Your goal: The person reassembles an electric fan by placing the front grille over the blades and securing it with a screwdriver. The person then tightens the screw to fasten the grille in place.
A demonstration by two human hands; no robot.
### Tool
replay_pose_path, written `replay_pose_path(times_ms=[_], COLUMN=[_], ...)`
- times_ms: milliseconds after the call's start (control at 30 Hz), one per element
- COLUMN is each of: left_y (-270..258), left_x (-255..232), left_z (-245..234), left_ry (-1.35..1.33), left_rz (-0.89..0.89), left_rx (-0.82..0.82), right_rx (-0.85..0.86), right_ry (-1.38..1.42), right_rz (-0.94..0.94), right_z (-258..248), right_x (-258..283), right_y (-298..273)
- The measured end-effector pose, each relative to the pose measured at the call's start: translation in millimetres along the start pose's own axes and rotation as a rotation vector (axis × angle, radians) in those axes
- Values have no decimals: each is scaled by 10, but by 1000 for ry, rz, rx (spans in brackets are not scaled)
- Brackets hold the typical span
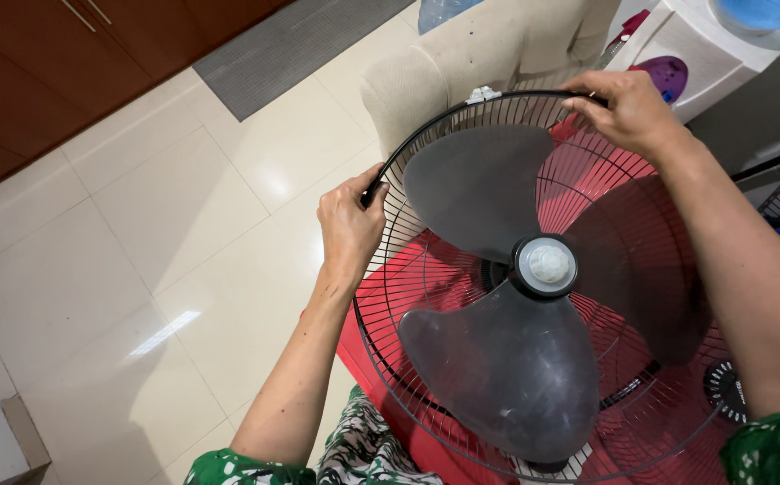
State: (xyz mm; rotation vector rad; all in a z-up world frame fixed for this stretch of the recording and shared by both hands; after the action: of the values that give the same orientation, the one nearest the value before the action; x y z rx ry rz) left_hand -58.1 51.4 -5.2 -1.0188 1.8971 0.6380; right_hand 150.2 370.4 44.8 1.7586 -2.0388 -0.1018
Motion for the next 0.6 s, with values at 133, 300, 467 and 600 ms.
replay_pose_path(times_ms=[133,300,467,600], left_y=[-25,-62,-32,7], left_x=[-17,-118,-132,-178], left_z=[-18,-48,-35,-70], left_ry=[61,49,171,213], left_rz=[39,172,173,179], left_rx=[-50,-111,-87,-107], right_rx=[-20,-75,-106,-109], right_ry=[-99,-116,-72,-80], right_rz=[44,71,39,35], right_z=[-49,-63,-56,-55], right_x=[-29,-43,-36,-17], right_y=[-52,-127,-163,-142])
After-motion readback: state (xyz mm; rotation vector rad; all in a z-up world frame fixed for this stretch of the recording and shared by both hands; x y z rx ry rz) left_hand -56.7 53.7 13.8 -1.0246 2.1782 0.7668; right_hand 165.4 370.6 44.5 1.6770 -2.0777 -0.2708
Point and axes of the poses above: each hand's wrist, its own y-axis towards the middle knuckle, its own z-axis out of the palm, x = y × z, the point moved 8 cm from there along y, towards the middle knuckle, and after that the axes turned 12 degrees about -z, right-handed, at the moved point
